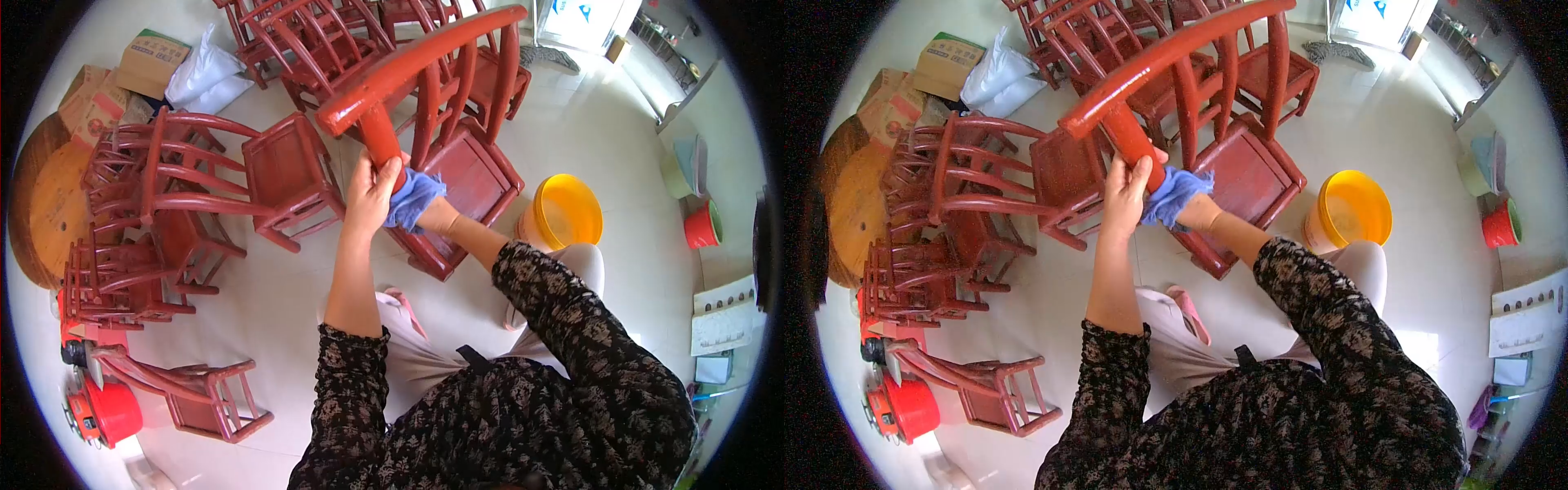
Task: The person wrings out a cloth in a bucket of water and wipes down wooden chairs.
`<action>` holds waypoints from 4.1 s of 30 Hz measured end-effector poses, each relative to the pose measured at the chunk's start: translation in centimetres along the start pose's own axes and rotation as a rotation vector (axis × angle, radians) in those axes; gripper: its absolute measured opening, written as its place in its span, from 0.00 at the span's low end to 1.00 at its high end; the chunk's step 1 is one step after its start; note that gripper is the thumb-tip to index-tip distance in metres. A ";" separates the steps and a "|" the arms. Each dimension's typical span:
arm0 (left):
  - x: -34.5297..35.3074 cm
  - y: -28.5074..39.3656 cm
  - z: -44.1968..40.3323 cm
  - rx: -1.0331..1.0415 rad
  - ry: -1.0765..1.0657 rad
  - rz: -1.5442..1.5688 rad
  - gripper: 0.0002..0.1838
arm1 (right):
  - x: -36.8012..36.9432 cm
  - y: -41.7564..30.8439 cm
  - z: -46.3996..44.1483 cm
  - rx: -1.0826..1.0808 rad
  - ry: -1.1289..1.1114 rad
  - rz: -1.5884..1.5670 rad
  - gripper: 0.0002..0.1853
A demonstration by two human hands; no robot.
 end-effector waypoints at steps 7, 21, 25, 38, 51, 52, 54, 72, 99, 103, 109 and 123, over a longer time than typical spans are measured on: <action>-0.8 0.7 -0.8 0.008 0.030 -0.049 0.17 | -2.0 -3.2 -2.2 0.197 0.431 -0.397 0.21; -1.2 -0.9 -0.9 -0.022 0.180 -0.024 0.19 | 1.7 5.8 4.3 0.418 0.232 0.061 0.06; -0.8 -0.9 -0.8 0.056 0.156 0.030 0.19 | 1.4 5.6 3.9 0.428 0.023 0.097 0.05; -0.2 -0.8 -1.0 0.078 0.292 0.139 0.10 | -15.7 -5.7 -7.5 -0.394 0.449 0.666 0.09; -0.5 -2.2 -0.4 -0.044 0.455 -0.067 0.07 | -12.8 -4.1 -6.6 0.019 0.515 0.358 0.29; -0.3 -2.1 -0.3 -0.009 0.469 -0.072 0.07 | -12.8 -4.5 -6.3 0.015 0.509 0.358 0.29; -0.2 -2.4 -0.3 -0.026 0.464 -0.047 0.08 | -13.1 -4.8 -4.6 0.122 0.558 0.017 0.19; 0.1 -2.2 -0.7 -0.016 0.465 0.021 0.07 | -9.6 1.5 -3.4 0.274 0.733 0.560 0.19; 0.2 -2.3 -0.3 -0.117 0.464 0.023 0.09 | -18.4 8.8 -5.3 -0.015 0.737 0.499 0.11; 0.0 -3.0 -0.5 -0.112 0.458 0.022 0.10 | -16.4 11.2 -3.7 -0.023 0.710 0.505 0.08; -0.2 -2.9 -0.6 -0.115 0.490 -0.016 0.09 | -13.5 20.3 -0.3 0.381 0.474 0.006 0.11; -0.5 -2.2 -1.1 -0.079 0.471 0.073 0.07 | -12.6 12.2 -1.8 0.549 0.142 0.605 0.14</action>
Point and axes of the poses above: each hand's wrist, its own z-axis away from the middle knuckle, its own x-axis out of the palm, y = z × x, the point moved 8 cm from there along -z, towards the middle knuckle, and after that the axes turned 14 degrees about -z, right-handed, at the moved point
